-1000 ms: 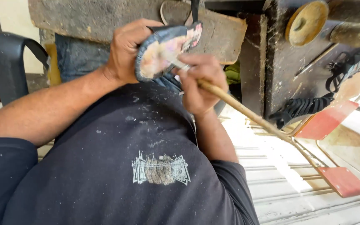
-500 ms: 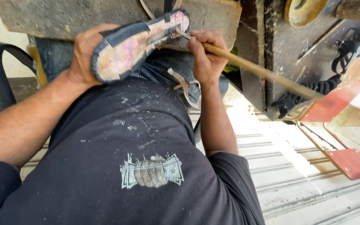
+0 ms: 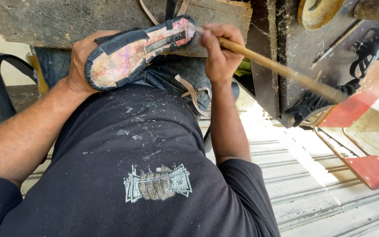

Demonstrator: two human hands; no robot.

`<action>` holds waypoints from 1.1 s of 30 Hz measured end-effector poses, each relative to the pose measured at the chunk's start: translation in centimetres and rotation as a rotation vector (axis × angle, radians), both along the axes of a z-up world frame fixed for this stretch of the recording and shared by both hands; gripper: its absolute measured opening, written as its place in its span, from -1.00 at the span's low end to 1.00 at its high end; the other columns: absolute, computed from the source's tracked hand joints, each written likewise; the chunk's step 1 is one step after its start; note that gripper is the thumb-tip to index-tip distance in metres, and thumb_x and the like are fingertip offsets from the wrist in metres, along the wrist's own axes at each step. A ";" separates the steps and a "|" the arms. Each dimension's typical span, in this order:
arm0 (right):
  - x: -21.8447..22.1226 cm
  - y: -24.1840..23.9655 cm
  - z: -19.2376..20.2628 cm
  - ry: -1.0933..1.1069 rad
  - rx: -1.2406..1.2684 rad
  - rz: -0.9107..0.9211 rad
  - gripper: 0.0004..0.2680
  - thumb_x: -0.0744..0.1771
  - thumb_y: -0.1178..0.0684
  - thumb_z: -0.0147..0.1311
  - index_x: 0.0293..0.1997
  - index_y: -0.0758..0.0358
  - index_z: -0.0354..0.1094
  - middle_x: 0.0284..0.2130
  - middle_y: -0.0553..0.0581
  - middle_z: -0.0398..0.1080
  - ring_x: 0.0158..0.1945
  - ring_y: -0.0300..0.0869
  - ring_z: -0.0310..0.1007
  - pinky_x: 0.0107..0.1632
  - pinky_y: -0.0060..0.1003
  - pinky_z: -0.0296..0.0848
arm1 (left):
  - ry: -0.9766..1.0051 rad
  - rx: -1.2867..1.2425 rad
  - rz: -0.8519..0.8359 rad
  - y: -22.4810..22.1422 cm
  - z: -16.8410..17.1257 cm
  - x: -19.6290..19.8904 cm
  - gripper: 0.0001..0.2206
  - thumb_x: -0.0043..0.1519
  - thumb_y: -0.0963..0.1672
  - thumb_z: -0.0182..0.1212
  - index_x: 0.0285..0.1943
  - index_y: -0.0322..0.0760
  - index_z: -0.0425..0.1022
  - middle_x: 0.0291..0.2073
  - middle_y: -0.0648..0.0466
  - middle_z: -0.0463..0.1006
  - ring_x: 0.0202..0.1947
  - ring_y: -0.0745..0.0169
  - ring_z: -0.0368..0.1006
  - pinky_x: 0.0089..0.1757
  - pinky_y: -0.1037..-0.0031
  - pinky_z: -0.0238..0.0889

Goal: Applying glue to the sole of a shoe using a brush for repair

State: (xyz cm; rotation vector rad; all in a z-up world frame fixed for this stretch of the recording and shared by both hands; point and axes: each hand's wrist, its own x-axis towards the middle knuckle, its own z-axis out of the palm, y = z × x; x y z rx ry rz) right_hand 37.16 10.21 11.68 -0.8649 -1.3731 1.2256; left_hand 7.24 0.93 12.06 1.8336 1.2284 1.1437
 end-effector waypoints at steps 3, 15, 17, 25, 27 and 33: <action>-0.7 0.4 0.3 -0.103 0.062 -0.046 -0.92 0.36 0.27 0.17 -0.27 0.21 0.40 -0.26 0.15 0.51 -0.20 -0.09 0.54 -0.19 -0.31 0.64 | -0.068 -0.108 0.013 -0.2 -0.3 0.0 -0.70 0.35 -0.26 0.43 0.15 -0.75 0.53 0.04 -0.43 0.59 0.02 -0.34 0.58 0.05 0.10 0.49; -4.5 -0.6 2.6 0.031 -0.013 0.124 -0.95 0.36 0.25 0.11 -0.28 0.29 0.36 -0.29 0.19 0.48 -0.42 -0.11 0.53 -0.42 -0.35 0.56 | 0.040 0.039 -0.004 0.2 -0.2 0.2 -0.58 0.31 -0.15 0.53 0.19 -0.69 0.53 0.03 -0.40 0.59 0.00 -0.32 0.61 0.05 0.13 0.53; -5.1 -1.1 3.0 0.128 -0.055 0.201 -0.96 0.38 0.26 0.11 -0.21 0.27 0.37 -0.30 0.23 0.48 -0.42 -0.13 0.55 -0.41 -0.38 0.61 | -0.096 -0.073 0.002 0.0 -1.1 0.3 -0.68 0.29 -0.28 0.49 0.14 -0.73 0.52 0.05 -0.44 0.57 0.01 -0.35 0.59 0.04 0.11 0.54; -7.1 -2.5 5.1 0.088 -0.076 0.124 -0.93 0.37 0.33 0.08 -0.19 0.35 0.29 -0.26 0.36 0.45 -0.37 -0.05 0.55 -0.34 -0.34 0.67 | -0.054 -0.004 -0.001 0.9 1.9 0.7 -0.69 0.33 -0.22 0.49 0.17 -0.55 0.55 0.04 -0.35 0.59 -0.01 -0.26 0.61 -0.02 0.17 0.53; -7.8 -2.8 6.2 0.093 -0.038 0.054 -0.92 0.38 0.34 0.07 -0.16 0.31 0.29 -0.24 0.34 0.47 -0.37 -0.05 0.57 -0.36 -0.35 0.68 | 0.002 0.004 0.022 1.1 2.4 1.0 -0.70 0.35 -0.17 0.54 0.22 -0.32 0.61 0.05 -0.26 0.62 -0.01 -0.20 0.62 -0.05 0.19 0.52; -9.6 -2.6 9.1 0.099 0.095 0.115 -0.92 0.36 0.29 0.09 -0.18 0.30 0.25 -0.27 0.33 0.45 -0.46 -0.02 0.51 -0.44 -0.32 0.56 | -0.052 0.082 -0.019 1.9 2.6 1.6 -0.68 0.31 -0.22 0.45 0.07 -0.70 0.47 -0.07 -0.39 0.59 -0.16 -0.27 0.63 -0.17 0.21 0.61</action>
